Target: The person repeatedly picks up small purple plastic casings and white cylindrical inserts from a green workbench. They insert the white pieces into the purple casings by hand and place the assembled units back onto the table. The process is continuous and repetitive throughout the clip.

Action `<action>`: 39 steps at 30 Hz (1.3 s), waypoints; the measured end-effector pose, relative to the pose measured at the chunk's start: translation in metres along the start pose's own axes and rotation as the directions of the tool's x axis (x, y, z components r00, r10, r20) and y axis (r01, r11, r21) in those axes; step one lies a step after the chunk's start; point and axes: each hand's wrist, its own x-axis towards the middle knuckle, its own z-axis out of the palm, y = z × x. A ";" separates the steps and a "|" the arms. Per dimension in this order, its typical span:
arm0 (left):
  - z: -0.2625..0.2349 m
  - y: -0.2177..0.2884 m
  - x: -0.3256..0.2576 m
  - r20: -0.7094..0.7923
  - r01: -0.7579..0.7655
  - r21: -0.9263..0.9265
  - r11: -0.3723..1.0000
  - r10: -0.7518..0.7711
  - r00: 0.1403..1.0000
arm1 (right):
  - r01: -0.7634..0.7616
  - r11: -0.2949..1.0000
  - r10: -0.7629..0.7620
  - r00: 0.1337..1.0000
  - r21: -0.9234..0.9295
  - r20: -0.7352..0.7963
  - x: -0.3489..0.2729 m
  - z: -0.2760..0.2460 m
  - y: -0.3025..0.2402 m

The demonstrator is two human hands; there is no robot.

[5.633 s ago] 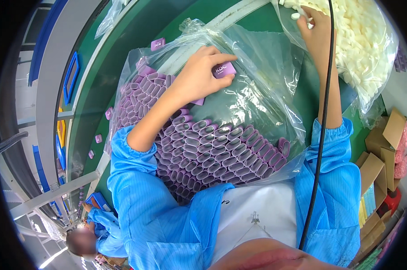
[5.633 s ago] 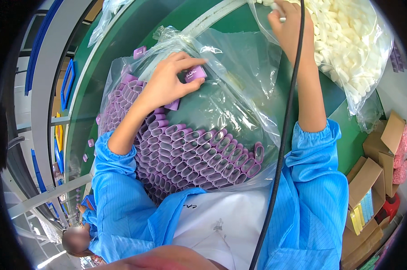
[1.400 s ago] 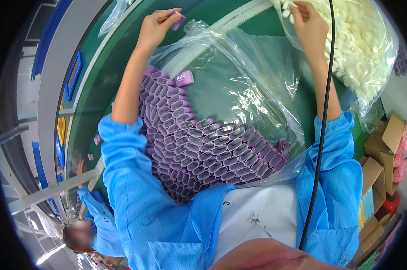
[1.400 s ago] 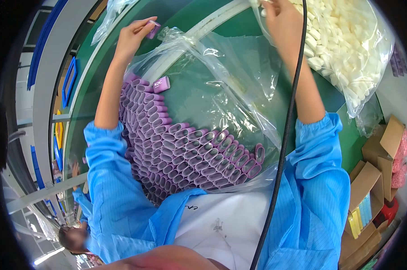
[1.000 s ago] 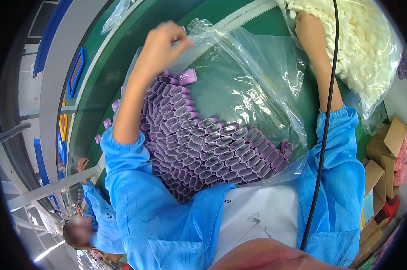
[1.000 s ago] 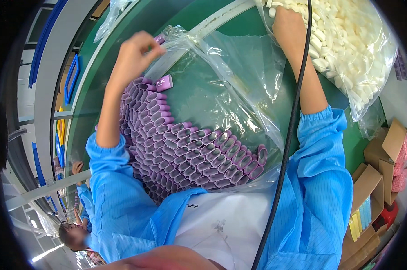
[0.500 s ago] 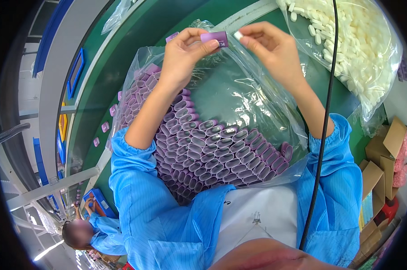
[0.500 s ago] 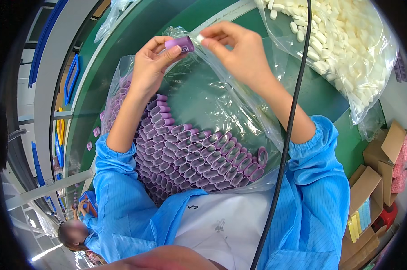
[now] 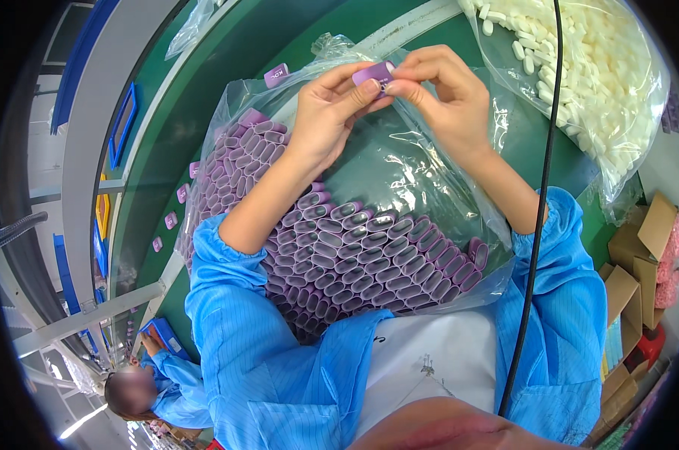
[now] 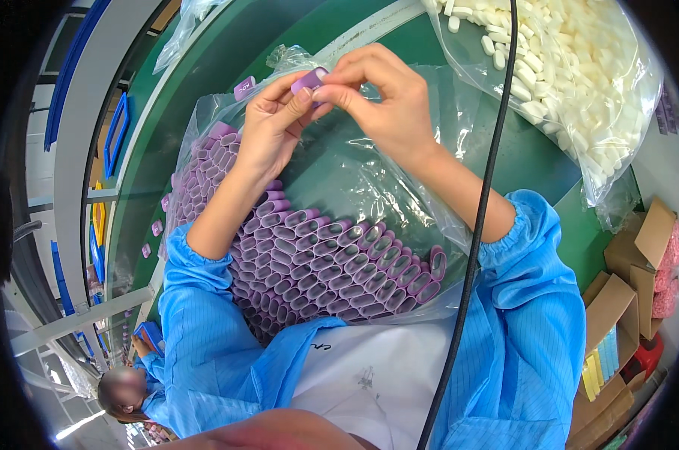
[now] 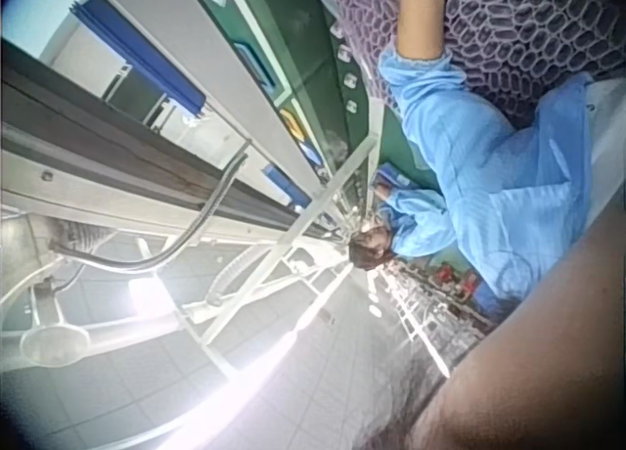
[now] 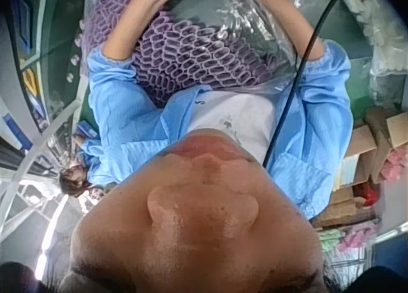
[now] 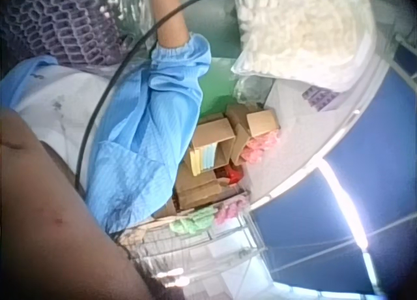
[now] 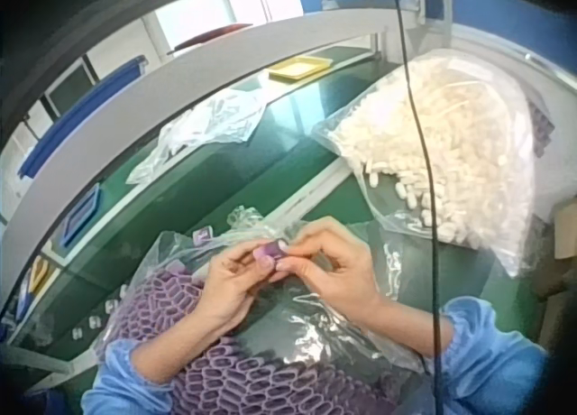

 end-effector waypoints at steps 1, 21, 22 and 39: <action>0.001 -0.002 -0.001 -0.012 -0.013 -0.016 1.000 0.013 1.000 | 0.032 0.999 -0.032 0.999 -0.027 0.012 -0.001 0.001 0.000; -0.013 -0.007 0.000 0.106 0.126 -0.184 0.975 -0.108 0.989 | 0.525 0.814 -0.468 0.846 -0.247 0.254 0.014 -0.014 -0.005; -0.014 -0.009 0.000 0.120 0.138 -0.210 0.968 -0.114 0.986 | 0.569 0.779 -0.505 0.818 -0.264 0.275 0.014 -0.014 -0.006; -0.061 0.078 0.029 -0.003 -0.117 0.947 0.298 0.375 0.927 | 0.133 0.934 -0.099 0.988 -0.330 0.117 0.019 -0.021 0.007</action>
